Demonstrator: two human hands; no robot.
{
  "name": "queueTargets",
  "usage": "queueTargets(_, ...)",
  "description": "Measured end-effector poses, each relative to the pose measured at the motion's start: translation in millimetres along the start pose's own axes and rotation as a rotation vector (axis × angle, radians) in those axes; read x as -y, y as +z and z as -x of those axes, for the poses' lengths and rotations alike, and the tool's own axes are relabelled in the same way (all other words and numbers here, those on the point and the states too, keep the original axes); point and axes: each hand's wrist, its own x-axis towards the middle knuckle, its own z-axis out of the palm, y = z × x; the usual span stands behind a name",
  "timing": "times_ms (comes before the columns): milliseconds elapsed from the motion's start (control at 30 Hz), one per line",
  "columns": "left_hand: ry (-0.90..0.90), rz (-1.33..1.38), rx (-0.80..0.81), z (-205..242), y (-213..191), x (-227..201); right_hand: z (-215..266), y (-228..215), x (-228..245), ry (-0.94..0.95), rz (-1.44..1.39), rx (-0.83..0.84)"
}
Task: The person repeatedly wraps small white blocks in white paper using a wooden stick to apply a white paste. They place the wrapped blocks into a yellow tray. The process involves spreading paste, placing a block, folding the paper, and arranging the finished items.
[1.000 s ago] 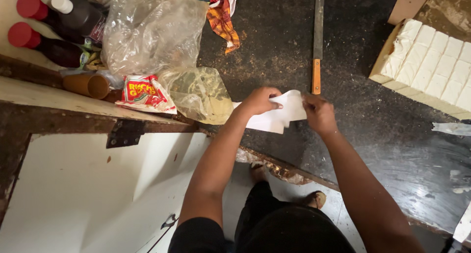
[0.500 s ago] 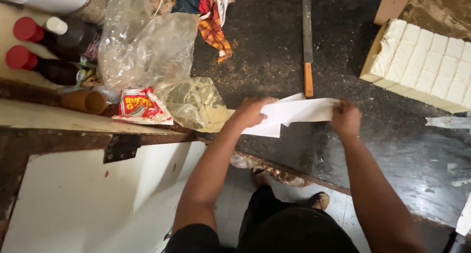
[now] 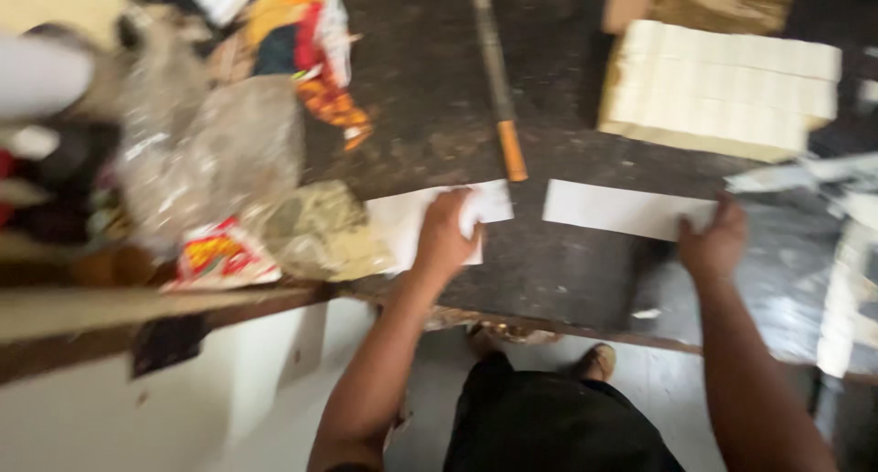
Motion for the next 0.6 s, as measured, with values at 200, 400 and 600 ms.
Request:
queueTargets(200,0.485,-0.123,0.07,-39.2,127.1,-106.5,46.1,-115.0,13.1,0.427,0.308,0.328)
queueTargets(400,0.415,-0.229,0.164,-42.4,160.3,-132.8,155.8,-183.5,-91.8,0.719,0.479,0.612)
queueTargets(600,0.271,-0.339,0.132,-28.8,183.9,-165.0,176.1,-202.8,-114.0,0.899,-0.191,0.368)
